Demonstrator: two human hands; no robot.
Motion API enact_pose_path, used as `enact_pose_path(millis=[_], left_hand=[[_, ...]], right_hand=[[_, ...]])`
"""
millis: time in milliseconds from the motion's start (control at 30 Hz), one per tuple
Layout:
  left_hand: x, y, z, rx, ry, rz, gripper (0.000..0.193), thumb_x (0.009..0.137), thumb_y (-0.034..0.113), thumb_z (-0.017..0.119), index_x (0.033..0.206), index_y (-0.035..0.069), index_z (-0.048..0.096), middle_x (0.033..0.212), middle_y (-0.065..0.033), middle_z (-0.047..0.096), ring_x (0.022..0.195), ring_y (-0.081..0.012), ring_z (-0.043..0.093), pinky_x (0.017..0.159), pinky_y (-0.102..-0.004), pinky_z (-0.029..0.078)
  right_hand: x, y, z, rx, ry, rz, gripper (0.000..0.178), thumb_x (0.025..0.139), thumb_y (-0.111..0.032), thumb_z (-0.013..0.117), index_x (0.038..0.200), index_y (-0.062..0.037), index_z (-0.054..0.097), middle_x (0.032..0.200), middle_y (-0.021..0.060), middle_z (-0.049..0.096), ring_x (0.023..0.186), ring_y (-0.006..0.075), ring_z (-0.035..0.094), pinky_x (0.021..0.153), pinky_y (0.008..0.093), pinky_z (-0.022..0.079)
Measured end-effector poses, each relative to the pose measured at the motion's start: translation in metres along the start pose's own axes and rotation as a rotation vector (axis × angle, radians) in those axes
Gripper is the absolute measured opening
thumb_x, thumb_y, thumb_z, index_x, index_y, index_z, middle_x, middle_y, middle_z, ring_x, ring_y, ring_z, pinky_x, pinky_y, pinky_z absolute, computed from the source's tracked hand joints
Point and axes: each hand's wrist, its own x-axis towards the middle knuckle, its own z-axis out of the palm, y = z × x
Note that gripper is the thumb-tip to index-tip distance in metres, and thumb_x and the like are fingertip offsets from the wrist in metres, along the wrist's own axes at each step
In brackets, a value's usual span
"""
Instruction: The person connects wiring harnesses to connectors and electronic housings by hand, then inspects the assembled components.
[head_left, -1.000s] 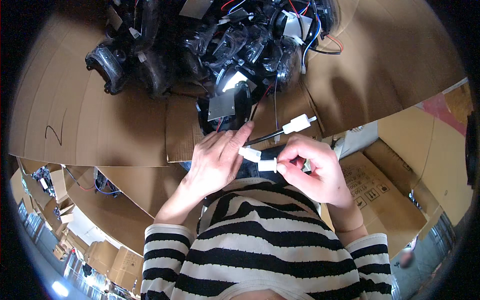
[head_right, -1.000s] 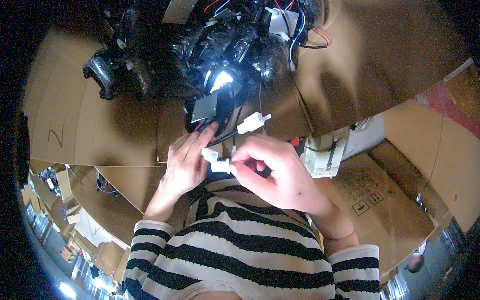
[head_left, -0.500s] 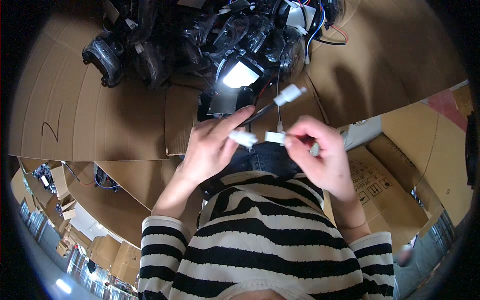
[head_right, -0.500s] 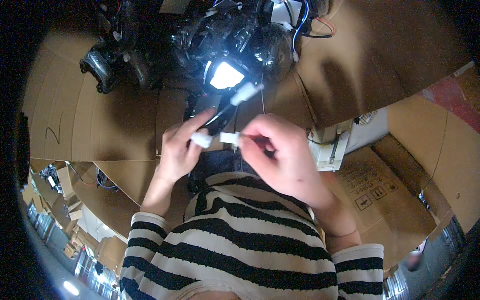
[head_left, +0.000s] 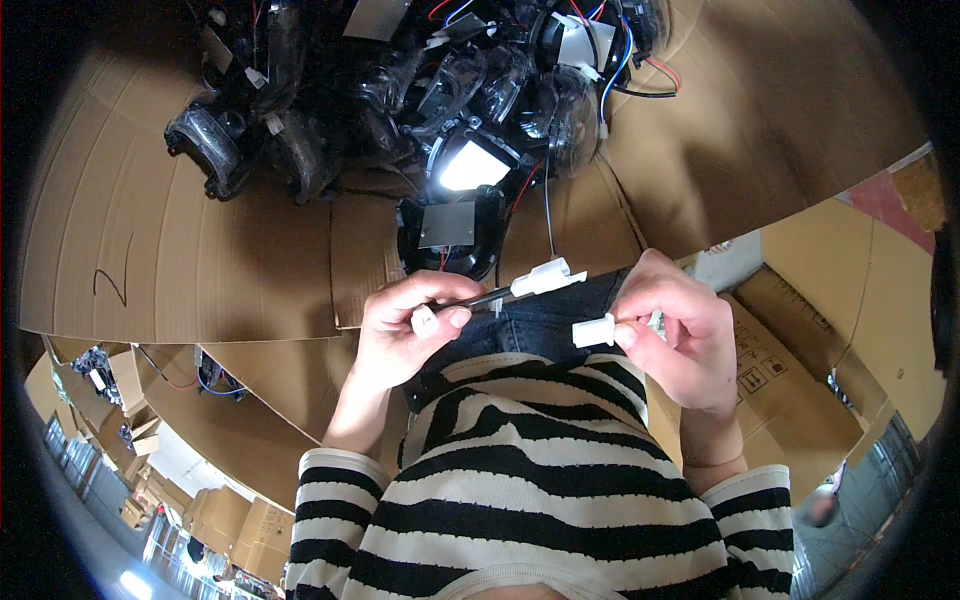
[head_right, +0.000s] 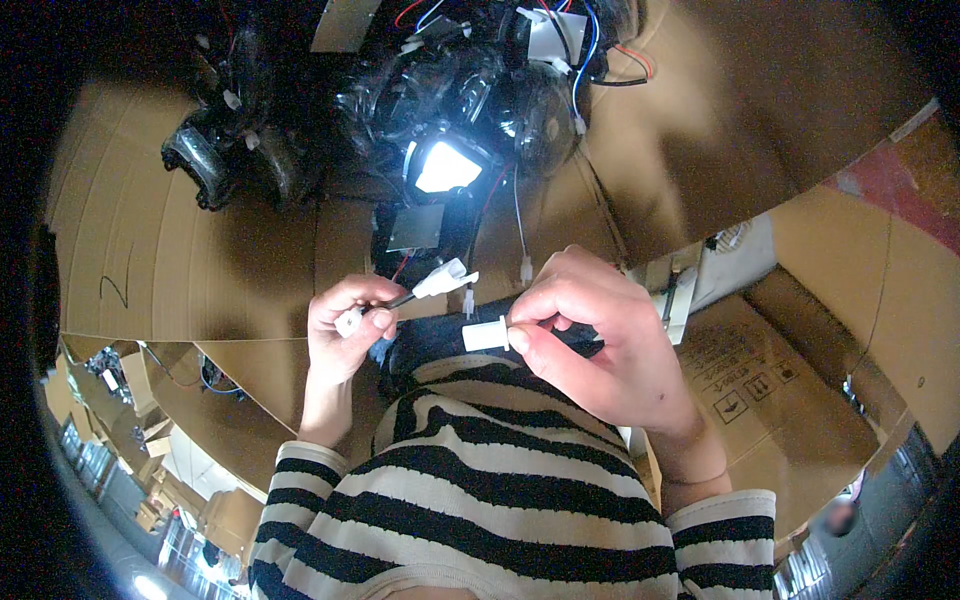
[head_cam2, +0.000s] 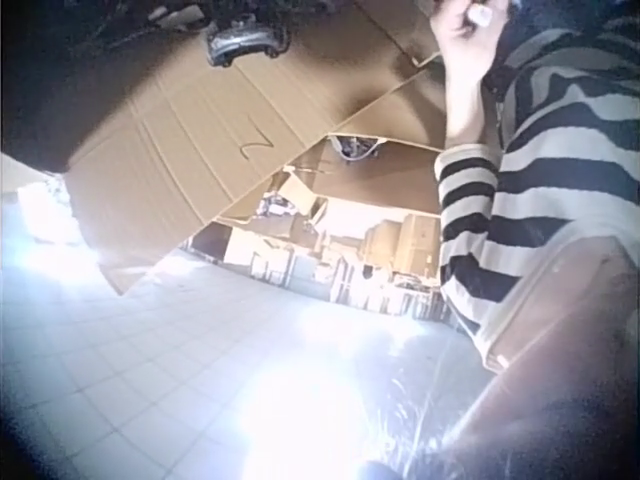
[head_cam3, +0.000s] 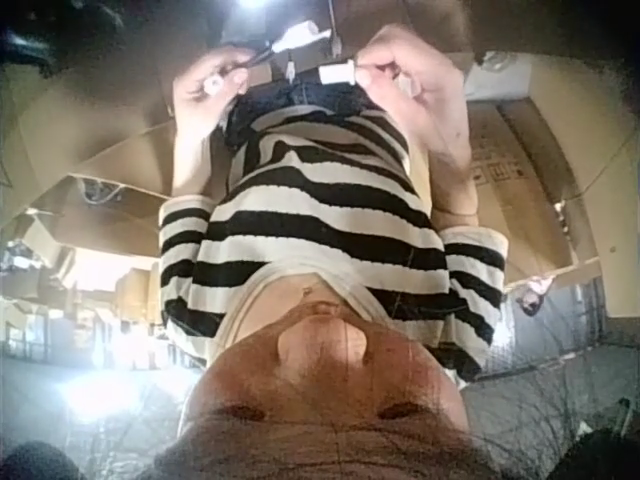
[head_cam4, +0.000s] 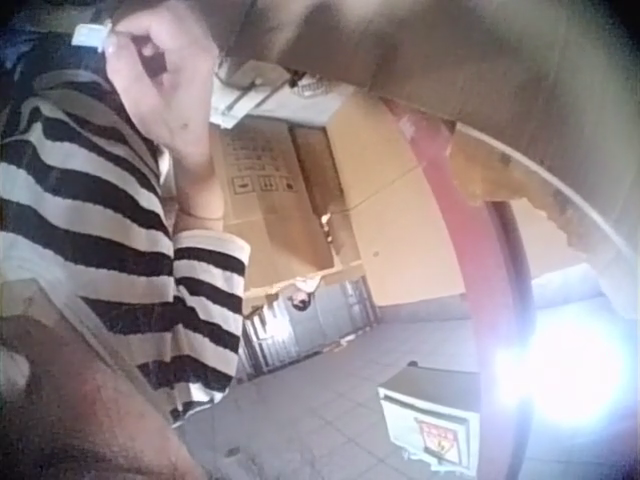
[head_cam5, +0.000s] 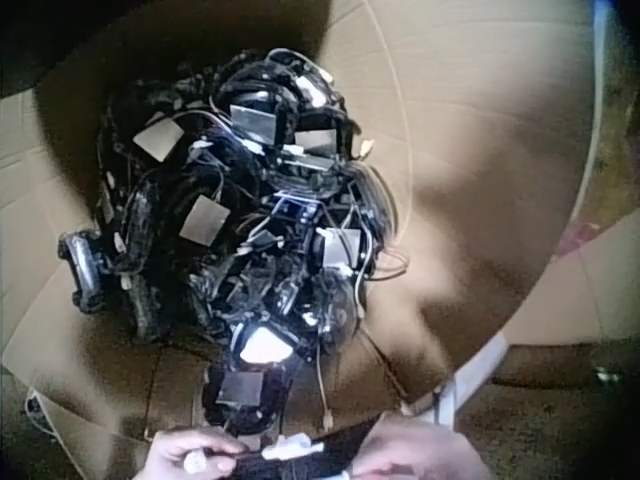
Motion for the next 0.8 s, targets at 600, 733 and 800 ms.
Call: enact_pose_path(millis=[600, 733, 800], left_hand=[[-0.001, 0.006, -0.004, 0.069, -0.131, -0.121, 0.017, 0.086, 0.016, 0.050, 0.084, 0.000, 0.057, 0.073, -0.0029, 0.055, 0.052, -0.0050, 0.044, 0.046, -0.0183, 0.035], [0.004, 0.013, -0.001, 0.095, -0.145, -0.158, 0.019, 0.087, 0.017, 0.050, 0.085, 0.000, 0.058, 0.072, -0.0022, 0.056, 0.052, -0.0043, 0.044, 0.045, -0.0181, 0.035], [0.007, 0.015, -0.003, 0.098, -0.137, -0.177, 0.019, 0.087, 0.017, 0.049, 0.085, 0.000, 0.058, 0.071, -0.0019, 0.056, 0.052, -0.0042, 0.044, 0.045, -0.0180, 0.035]], right_hand=[[0.005, 0.002, -0.004, -0.229, -0.028, -0.103, 0.008, 0.065, 0.002, 0.059, 0.071, -0.0019, 0.055, 0.068, 0.0069, 0.050, 0.064, 0.0190, 0.046, 0.056, 0.0282, 0.035], [0.009, 0.006, 0.003, -0.421, 0.026, -0.171, 0.010, 0.066, 0.002, 0.059, 0.070, -0.0037, 0.052, 0.067, 0.0070, 0.048, 0.063, 0.0219, 0.046, 0.055, 0.0314, 0.035], [0.009, 0.010, 0.004, -0.390, 0.038, -0.176, 0.010, 0.066, 0.002, 0.059, 0.070, -0.0038, 0.052, 0.067, 0.0070, 0.048, 0.062, 0.0221, 0.046, 0.055, 0.0314, 0.036]])
